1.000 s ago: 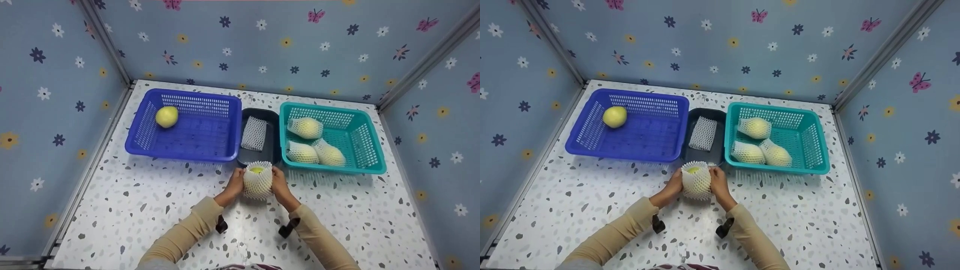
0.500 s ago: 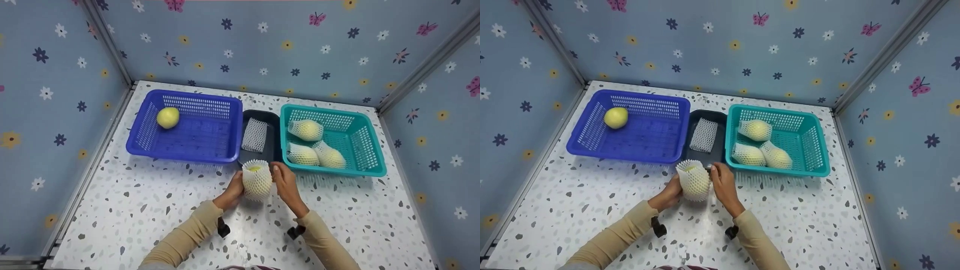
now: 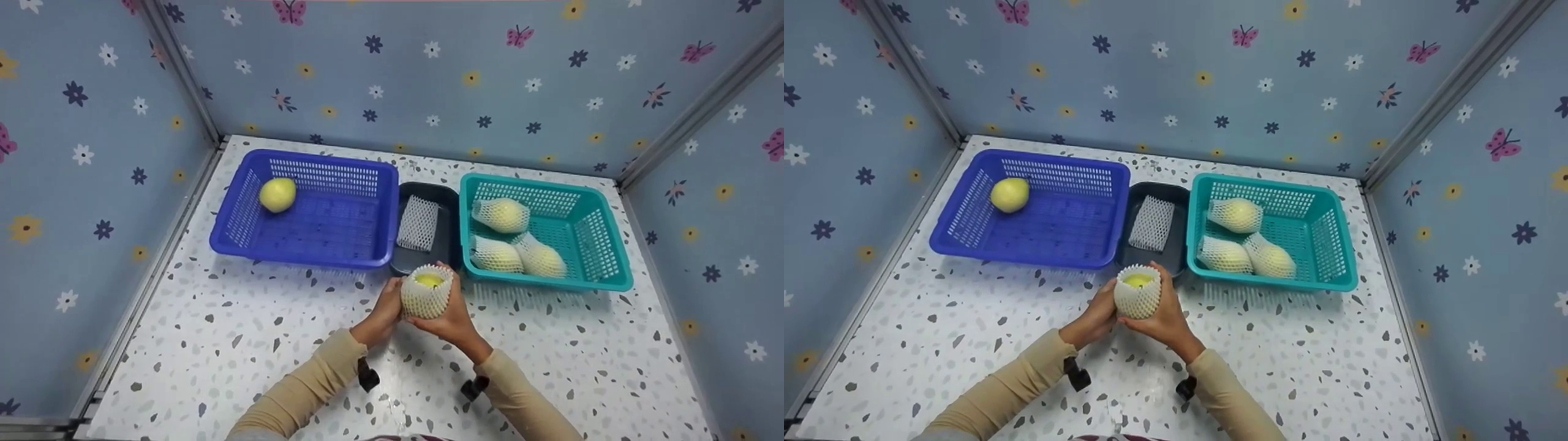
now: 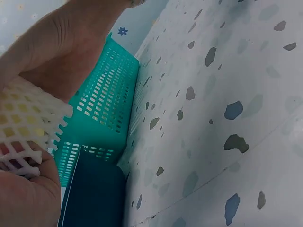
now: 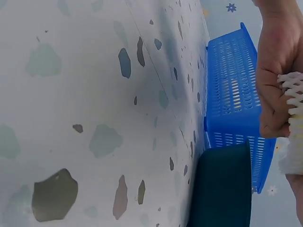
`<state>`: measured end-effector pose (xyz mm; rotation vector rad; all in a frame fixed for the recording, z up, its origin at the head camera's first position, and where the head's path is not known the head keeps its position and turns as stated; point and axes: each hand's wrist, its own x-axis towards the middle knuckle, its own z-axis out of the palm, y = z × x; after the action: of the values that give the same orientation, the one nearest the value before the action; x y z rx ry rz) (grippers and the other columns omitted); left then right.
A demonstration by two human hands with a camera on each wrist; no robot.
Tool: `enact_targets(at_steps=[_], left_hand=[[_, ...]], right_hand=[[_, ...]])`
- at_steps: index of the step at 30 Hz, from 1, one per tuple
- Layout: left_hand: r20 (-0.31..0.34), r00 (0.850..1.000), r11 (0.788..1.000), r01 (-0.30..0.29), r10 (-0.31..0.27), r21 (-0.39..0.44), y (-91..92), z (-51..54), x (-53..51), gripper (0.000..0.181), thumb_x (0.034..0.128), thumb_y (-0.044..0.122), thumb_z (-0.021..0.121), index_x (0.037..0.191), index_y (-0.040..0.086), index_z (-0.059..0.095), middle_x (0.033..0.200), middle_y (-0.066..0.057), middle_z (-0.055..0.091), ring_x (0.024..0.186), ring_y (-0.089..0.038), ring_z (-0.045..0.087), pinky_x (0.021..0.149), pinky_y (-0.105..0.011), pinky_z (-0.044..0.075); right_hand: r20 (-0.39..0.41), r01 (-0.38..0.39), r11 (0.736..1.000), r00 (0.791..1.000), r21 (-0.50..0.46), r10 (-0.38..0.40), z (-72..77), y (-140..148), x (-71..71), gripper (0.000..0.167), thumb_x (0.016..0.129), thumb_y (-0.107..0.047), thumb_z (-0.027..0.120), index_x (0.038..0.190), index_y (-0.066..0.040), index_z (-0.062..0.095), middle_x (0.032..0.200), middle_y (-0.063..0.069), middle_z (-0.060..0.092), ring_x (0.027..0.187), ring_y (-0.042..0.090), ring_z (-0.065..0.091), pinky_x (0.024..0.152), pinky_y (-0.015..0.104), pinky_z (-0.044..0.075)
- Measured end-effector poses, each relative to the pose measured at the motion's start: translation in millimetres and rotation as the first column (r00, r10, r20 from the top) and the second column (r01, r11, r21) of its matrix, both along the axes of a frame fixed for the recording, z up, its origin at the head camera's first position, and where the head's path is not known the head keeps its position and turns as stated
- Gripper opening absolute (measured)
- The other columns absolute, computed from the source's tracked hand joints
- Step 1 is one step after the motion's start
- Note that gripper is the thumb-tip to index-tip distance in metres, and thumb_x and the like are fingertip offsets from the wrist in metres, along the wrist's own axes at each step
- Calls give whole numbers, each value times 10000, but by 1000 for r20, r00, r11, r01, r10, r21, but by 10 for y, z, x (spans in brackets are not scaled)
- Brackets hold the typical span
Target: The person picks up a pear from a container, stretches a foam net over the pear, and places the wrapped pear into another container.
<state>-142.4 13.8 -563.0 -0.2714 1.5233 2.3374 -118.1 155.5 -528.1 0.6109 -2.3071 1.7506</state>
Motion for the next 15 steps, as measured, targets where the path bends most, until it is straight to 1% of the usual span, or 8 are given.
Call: enact_targets(at_steps=[2,6,8,12,15], left_hand=[[6,1000,1000,7,-7,3,3,3,0,217,1042,243,370,1084,52,465,902,-18,509,748,-106,485,601,-195,393],[11,999,999,39,-39,21,9,13,4,204,1043,236,363,1064,60,464,863,-20,506,709,-105,491,576,-201,397],[10,999,998,51,-51,36,11,13,-3,186,1041,217,362,1038,68,472,848,-15,511,709,-103,498,580,-206,406],[2,998,997,67,-67,36,8,13,-35,172,1037,185,366,991,72,488,813,-5,516,702,-96,510,588,-211,436],[-14,997,996,82,-82,38,-8,35,-69,163,1032,168,380,1004,49,488,817,-12,528,712,-93,526,600,-216,465]], right_hand=[[-19,-4,1000,1000,-23,4,-18,14,-18,1018,548,60,874,1337,156,239,1261,281,440,1118,212,475,972,268,390],[-32,5,998,999,-57,-6,-28,43,-46,946,534,83,839,1287,142,270,1209,253,462,1067,224,488,921,300,426],[-22,3,997,1000,-82,-4,-25,54,-58,922,537,98,813,1277,136,263,1195,243,463,1044,221,491,890,310,439],[17,12,992,1000,-124,-10,8,86,-83,894,557,119,775,1276,130,245,1193,210,454,1028,210,492,854,324,449],[50,17,990,999,-143,-10,63,117,-107,887,570,130,765,1280,121,234,1193,190,457,1027,212,501,846,334,461]])
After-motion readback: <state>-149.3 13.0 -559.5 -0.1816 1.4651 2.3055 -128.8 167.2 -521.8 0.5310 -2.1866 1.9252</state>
